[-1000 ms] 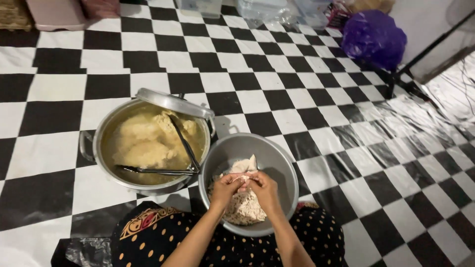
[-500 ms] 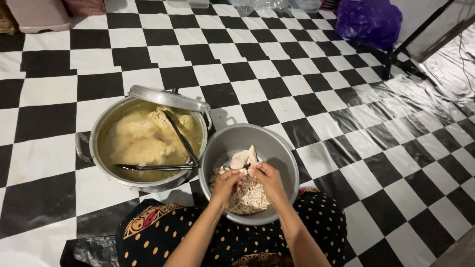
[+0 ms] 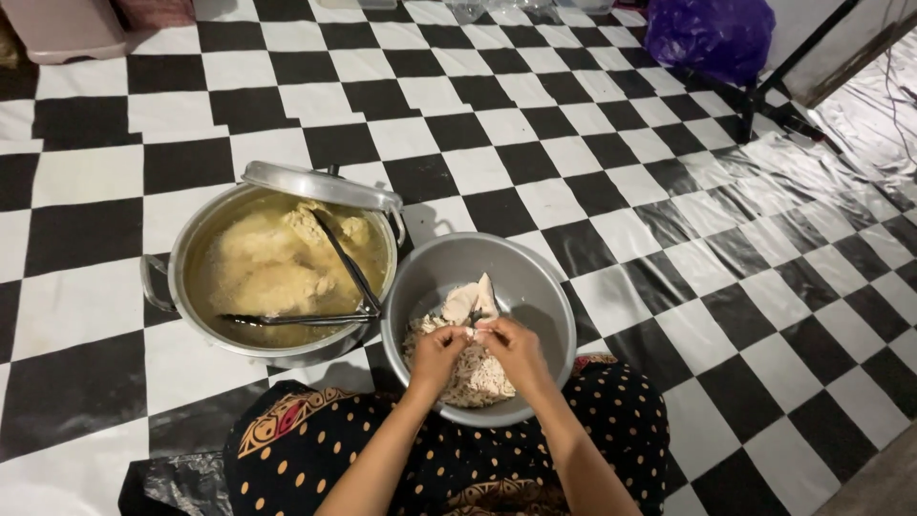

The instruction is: Shredding cooked chicken by hand from a large metal pot into a plastic bowl.

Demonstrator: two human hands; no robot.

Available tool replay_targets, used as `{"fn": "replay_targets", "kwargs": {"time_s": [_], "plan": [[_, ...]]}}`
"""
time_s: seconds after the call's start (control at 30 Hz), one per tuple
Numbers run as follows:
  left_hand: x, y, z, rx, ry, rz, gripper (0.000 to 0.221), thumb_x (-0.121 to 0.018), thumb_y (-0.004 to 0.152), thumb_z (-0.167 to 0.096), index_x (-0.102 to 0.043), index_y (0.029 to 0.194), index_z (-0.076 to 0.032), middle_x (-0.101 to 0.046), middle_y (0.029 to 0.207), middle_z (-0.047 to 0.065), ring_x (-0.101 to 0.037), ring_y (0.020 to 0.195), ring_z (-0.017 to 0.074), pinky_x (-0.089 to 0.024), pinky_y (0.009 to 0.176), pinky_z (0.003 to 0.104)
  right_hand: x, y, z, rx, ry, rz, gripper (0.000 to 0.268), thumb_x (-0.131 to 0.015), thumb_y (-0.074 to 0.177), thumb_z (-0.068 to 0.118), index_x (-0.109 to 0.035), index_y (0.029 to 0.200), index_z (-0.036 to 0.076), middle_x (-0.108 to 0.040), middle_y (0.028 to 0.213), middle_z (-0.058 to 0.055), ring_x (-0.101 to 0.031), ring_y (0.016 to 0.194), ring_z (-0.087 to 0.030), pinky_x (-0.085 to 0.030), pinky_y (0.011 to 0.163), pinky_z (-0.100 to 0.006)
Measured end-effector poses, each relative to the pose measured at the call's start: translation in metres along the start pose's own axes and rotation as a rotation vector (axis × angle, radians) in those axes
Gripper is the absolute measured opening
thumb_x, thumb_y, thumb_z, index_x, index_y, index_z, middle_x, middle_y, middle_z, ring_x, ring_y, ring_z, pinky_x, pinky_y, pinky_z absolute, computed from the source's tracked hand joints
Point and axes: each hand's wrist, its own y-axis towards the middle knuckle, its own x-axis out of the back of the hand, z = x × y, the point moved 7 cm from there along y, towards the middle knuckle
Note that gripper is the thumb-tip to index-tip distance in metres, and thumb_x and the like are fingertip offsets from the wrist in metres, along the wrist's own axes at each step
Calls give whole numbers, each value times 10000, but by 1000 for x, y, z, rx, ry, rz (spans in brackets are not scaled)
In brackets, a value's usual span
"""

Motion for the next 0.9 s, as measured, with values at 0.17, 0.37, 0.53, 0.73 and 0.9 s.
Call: {"fn": "replay_targets", "kwargs": {"time_s": [0.17,0.37,0.53,0.73,0.9], "plan": [[-8,-9,-7,-78,2,42,82,-724,825,-92,-785,853,-44,-716,700,105,-610,700,165,-513,681,314,3,5,-20,3,-121,-74,140,-712,842,137,-778,964,127,-780,960,-178,-755,868,-351,-588,687,-432],[-6,-8,5,-104,149,57,102,-697,871,-134,-781,849,-81,-723,715,121,-655,699,211,-519,684,350,-2,-2,-23,-9,-42,-42,140,-726,872,162,-765,978,79,-782,901,-182,-748,785,-279,-581,647,-397],[-4,-23,-27,-80,207,68,104,-704,857,-150,-788,884,-95,-747,770,113,-692,751,242,-536,711,353,2,5,-37,-32,-62,-76,125,-644,919,167,-756,960,128,-774,867,-159,-722,704,-248,-554,617,-388],[-6,-25,-30,-107,376,58,137,-727,846,-185,-821,937,-144,-754,841,134,-723,835,344,-556,724,393,-4,3,-32,36,-88,-57,97,-693,888,148,-771,912,95,-762,863,-188,-747,728,-301,-563,594,-388],[-2,-33,-44,-46,313,91,265,-710,866,-143,-793,1117,-160,-779,870,107,-738,807,288,-581,713,387,0,-5,-24,-29,18,26,162,-726,890,120,-775,1034,63,-782,967,-206,-765,801,-310,-576,659,-393]]}}
